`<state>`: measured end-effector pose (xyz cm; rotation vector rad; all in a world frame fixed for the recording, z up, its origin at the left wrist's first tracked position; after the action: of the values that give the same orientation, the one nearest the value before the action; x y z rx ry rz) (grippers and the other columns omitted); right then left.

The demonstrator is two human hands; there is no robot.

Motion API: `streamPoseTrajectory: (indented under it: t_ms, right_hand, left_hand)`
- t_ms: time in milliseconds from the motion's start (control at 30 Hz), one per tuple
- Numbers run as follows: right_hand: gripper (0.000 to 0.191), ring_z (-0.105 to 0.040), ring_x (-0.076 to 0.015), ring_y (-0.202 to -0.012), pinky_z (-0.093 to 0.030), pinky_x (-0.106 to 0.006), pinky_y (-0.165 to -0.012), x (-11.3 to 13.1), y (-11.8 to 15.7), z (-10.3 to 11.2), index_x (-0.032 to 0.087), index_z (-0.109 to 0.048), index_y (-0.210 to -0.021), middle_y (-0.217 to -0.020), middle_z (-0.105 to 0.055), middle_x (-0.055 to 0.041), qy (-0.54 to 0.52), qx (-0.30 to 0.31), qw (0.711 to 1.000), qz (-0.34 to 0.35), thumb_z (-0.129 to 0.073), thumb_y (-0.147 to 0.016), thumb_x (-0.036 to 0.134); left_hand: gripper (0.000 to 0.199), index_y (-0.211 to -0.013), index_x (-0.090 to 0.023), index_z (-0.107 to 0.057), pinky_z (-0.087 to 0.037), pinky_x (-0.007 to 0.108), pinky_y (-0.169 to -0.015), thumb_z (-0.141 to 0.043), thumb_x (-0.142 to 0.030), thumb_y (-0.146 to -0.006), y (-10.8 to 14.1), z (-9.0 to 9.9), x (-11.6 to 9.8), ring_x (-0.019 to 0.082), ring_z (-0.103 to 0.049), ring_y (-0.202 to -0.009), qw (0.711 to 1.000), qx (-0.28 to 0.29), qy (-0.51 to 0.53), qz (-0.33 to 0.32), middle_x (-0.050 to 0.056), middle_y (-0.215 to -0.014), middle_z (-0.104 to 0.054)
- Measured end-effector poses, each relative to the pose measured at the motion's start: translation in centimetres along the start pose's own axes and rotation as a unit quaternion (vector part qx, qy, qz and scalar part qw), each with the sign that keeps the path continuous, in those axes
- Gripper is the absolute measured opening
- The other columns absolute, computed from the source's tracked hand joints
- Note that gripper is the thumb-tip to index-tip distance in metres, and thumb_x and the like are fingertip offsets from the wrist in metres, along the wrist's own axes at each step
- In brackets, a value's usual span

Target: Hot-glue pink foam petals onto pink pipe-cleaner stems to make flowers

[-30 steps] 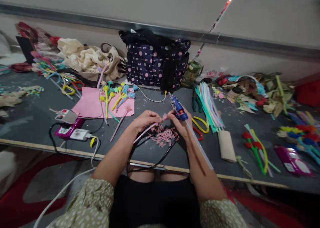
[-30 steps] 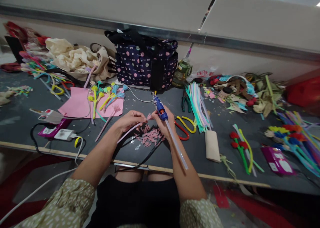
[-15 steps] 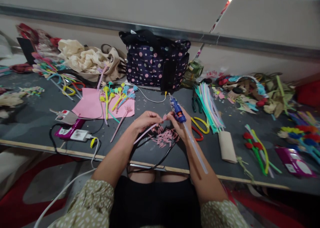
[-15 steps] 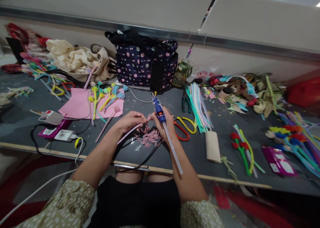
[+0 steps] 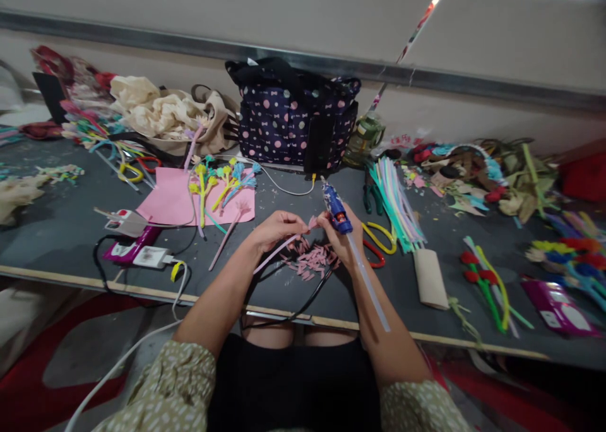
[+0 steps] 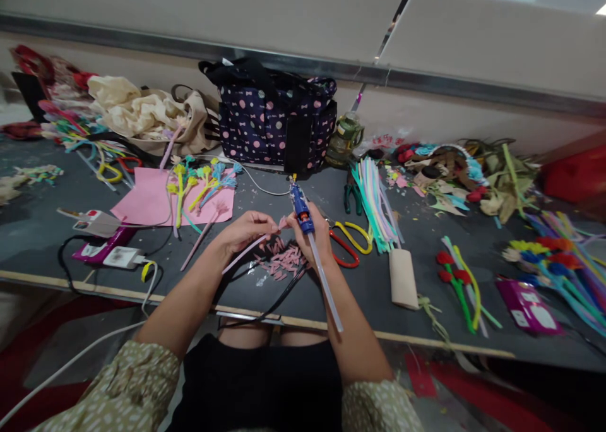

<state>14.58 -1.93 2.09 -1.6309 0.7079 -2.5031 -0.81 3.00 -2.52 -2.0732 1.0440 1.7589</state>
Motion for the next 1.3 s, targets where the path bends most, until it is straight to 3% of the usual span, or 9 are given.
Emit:
streamPoseTrajectory:
  t_ms: [900,1033,1167,1300]
  right_hand:
    - [0.013,-0.061,-0.0157,-0.07,-0.047,-0.029,-0.071,-0.3,0.1,0.0,0.021,-0.058,-0.083,-0.077,-0.064,0.0011,0.019,-0.001,1.0,0.02,-0.062,-0.082,0.034]
    - [0.014,-0.061,-0.0155,-0.073,-0.048,-0.029,-0.073,0.0,0.1,0.2,0.021,-0.06,-0.084,-0.08,-0.065,-0.0001,-0.023,-0.042,0.999,0.019,-0.063,-0.082,0.034]
    - [0.02,-0.059,-0.0145,-0.069,-0.049,-0.03,-0.069,-0.9,-0.1,0.5,0.019,-0.058,-0.082,-0.083,-0.065,-0.0016,-0.092,-0.105,0.99,-0.028,-0.066,-0.079,0.038]
    - [0.027,-0.056,-0.0132,-0.064,-0.048,-0.029,-0.064,-1.5,-0.2,0.5,0.018,-0.057,-0.081,-0.08,-0.063,-0.0014,-0.119,-0.112,0.984,-0.071,-0.07,-0.074,0.041]
  left_hand:
    - [0.025,-0.074,-0.011,-0.071,-0.039,0.017,-0.044,-0.079,-0.032,-0.064,-0.1,0.1,0.0,0.007,-0.052,-0.045,1.0,-0.013,0.002,-0.008,0.002,-0.056,-0.062]
    - [0.026,-0.074,-0.011,-0.071,-0.04,0.017,-0.043,-0.08,-0.031,-0.062,-0.1,0.2,-0.1,0.006,-0.051,-0.044,1.0,-0.022,0.021,-0.005,0.0,-0.056,-0.06]
    - [0.026,-0.073,-0.012,-0.069,-0.043,0.018,-0.045,-0.08,-0.033,-0.063,-0.1,0.3,-0.5,0.007,-0.052,-0.047,0.998,-0.043,0.037,-0.029,0.001,-0.06,-0.06]
    - [0.027,-0.073,-0.012,-0.068,-0.049,0.019,-0.052,-0.08,-0.034,-0.064,-0.1,0.7,-1.1,0.008,-0.056,-0.053,0.993,-0.077,0.054,-0.074,0.002,-0.066,-0.064]
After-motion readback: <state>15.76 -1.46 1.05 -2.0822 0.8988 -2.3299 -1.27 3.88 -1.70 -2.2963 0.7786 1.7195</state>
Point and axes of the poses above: each hand's wrist, its own y-axis away from the middle knuckle, its own z-axis out of the back of the hand, x = y × z, the point moved 5 cm from there along -y, towards the middle knuckle
